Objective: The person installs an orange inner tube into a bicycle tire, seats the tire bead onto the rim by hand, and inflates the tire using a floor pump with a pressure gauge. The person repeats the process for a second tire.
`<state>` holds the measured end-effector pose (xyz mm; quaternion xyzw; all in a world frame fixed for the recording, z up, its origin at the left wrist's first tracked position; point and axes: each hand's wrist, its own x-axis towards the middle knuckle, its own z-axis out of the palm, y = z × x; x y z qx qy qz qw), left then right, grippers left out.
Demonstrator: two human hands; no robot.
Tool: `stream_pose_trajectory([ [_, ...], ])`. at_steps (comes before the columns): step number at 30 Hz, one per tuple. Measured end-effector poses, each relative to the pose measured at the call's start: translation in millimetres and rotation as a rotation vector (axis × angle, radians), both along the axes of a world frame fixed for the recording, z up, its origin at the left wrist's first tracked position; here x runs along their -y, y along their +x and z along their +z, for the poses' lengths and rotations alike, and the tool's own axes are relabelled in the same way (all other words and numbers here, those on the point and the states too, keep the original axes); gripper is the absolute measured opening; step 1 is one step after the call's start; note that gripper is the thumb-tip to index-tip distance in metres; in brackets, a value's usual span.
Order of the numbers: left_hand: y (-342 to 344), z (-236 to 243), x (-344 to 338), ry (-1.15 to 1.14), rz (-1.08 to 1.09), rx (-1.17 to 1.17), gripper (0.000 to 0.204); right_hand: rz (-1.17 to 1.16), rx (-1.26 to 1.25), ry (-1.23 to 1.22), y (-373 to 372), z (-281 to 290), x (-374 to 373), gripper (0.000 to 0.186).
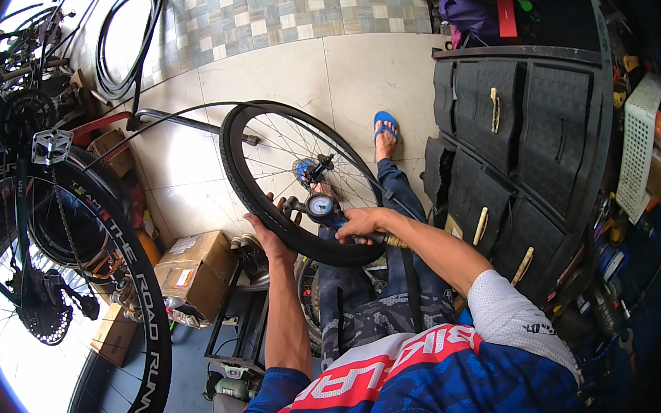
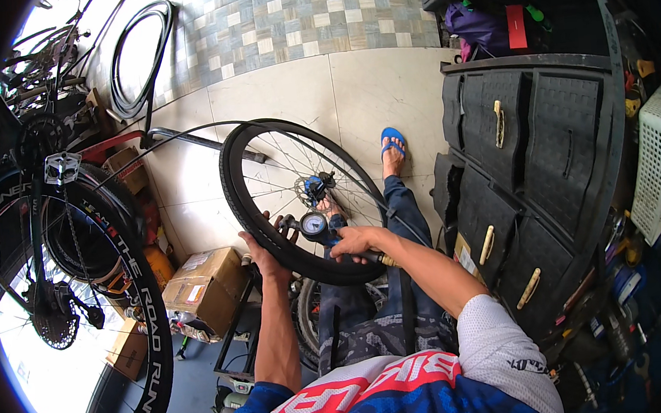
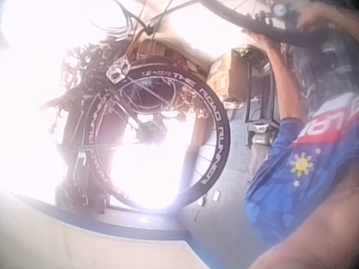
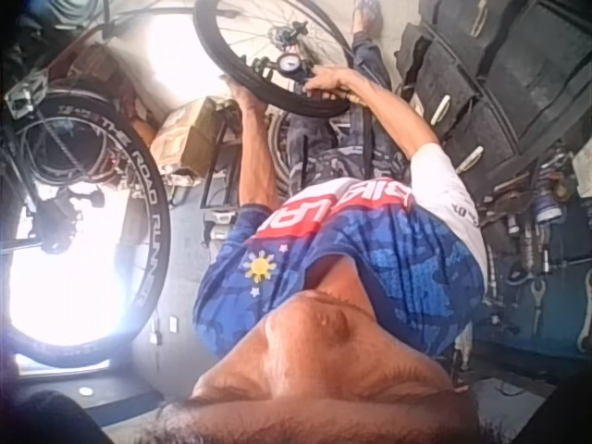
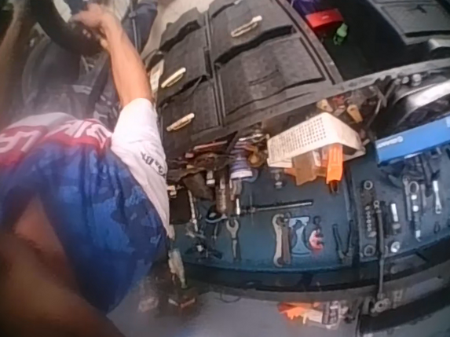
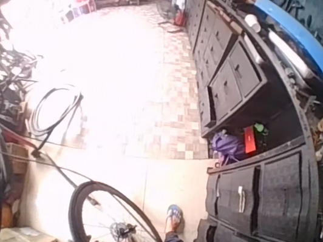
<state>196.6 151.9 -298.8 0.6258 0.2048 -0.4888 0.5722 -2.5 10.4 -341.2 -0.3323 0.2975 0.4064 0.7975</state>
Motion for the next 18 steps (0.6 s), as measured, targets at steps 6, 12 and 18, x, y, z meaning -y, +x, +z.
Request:
stream_pose_trajectory([
  [6,0.1,-2.2,1.5,0.000,-0.051,-0.001,0.093,-0.002,-0.015,0.033,-0.6,-1.1,-2.3,0.049],
  [12,4.4,-10.0,1.3,-0.056,-0.038,-0.022,0.080,-0.049,-0.024,0.072,-2.6,5.1,2.1,0.047],
  [18,0.9,-17.5,-3.1,-0.027,-0.025,-0.023,0.059,-0.062,-0.029,0.080,-3.7,12.4,6.1,0.038],
])
